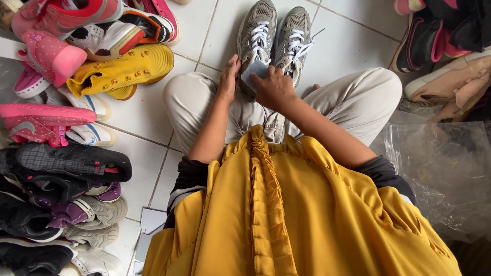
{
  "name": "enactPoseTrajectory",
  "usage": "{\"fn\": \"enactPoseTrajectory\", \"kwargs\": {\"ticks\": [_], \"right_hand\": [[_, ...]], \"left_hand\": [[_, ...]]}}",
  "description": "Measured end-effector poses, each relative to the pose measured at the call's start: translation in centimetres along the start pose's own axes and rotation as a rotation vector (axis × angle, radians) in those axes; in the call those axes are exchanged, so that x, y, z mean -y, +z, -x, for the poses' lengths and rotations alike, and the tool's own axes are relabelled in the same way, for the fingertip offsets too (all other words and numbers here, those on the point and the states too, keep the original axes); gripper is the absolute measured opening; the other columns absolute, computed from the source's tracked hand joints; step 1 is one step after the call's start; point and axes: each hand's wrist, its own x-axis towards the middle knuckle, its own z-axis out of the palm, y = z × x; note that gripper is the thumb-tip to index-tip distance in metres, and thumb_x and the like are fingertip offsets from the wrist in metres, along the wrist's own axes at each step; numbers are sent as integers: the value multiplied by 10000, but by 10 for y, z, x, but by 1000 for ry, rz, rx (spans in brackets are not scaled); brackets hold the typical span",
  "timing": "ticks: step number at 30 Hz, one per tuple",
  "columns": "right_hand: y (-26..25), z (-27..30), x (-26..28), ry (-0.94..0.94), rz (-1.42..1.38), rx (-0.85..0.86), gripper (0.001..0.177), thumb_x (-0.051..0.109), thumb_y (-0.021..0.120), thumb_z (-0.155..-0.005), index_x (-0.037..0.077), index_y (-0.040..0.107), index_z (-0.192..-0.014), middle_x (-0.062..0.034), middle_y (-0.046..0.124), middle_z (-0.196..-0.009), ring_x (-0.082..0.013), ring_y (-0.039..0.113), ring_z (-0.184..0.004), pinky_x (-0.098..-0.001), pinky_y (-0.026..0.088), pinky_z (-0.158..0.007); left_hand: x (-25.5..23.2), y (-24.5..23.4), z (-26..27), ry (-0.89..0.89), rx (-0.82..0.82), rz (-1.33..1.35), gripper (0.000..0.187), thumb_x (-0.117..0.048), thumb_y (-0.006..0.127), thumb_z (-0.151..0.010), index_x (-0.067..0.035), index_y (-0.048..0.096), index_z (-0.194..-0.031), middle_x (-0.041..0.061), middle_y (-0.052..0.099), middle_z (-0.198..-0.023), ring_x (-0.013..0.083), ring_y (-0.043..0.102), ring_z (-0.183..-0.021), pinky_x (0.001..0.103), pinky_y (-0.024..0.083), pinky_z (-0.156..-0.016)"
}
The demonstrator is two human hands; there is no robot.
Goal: The person sits on the floor and scrubs a pair of grey sneakers with a blue sponge, cleaning the sides, soles, and uppers. After scrubbing, the person ties the laces on both shoes.
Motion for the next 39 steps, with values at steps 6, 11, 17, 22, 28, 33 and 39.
{"fn": "enactPoseTrajectory", "kwargs": {"ticks": [6, 11, 17, 22, 28, 33, 39], "right_hand": [[-41, 22, -13, -45, -153, 94, 534, 394, 710, -808, 318, 665, -1334, -228, 665, -1086, -430, 711, -914, -512, 586, -642], [-106, 51, -27, 33, -438, 351, 552, 288, 649, -869, 238, 609, -1418, -288, 677, -1147, -433, 716, -972, -512, 592, -784], [-40, 25, -106, 244, -381, 134, 643, 310, 687, -949, 193, 450, -1536, -299, 594, -1196, -505, 666, -997, -632, 590, -715], [-8, 36, -72, 292, -268, 104, 726, 286, 697, -934, 150, 368, -1568, -293, 546, -1204, -488, 671, -1018, -602, 614, -720], [3, 62, -48, 268, -144, 157, 765, 415, 696, -876, 142, 421, -1535, -257, 560, -1111, -484, 684, -914, -600, 606, -636], [-28, 71, -48, 145, -120, 221, 683, 409, 721, -834, 228, 524, -1461, -268, 651, -1090, -428, 737, -894, -501, 630, -657], [-58, 79, -55, 132, -209, 368, 596, 358, 658, -860, 268, 582, -1445, -266, 684, -1121, -416, 731, -954, -491, 626, -684]], "left_hand": [[-5, -4, -3, -79, 41, -35, 651, -508, 373, -1120, -86, 324, -1613, 301, 364, -1594, 447, 224, -1520, 602, 174, -1254], [2, -2, -5, -80, 7, -41, 586, -427, 507, -1102, -119, 394, -1588, 260, 340, -1626, 438, 216, -1532, 585, 171, -1255], [3, 0, -7, -71, -46, -51, 538, -378, 609, -1070, -157, 491, -1547, 218, 386, -1620, 411, 281, -1525, 570, 222, -1236], [6, -4, -9, -56, -64, -63, 524, -363, 608, -1063, -151, 509, -1532, 218, 421, -1598, 407, 316, -1513, 576, 246, -1224], [14, -9, -12, -66, 3, -46, 541, -364, 588, -1095, -156, 460, -1578, 215, 351, -1640, 408, 231, -1543, 545, 191, -1249], [1, -1, -6, -52, -32, -68, 535, -333, 588, -1080, -116, 468, -1555, 214, 390, -1610, 386, 282, -1530, 556, 201, -1248], [10, -3, -8, -18, -2, -53, 522, -224, 577, -1065, -68, 464, -1550, 266, 417, -1553, 374, 320, -1503, 495, 221, -1266]]}}
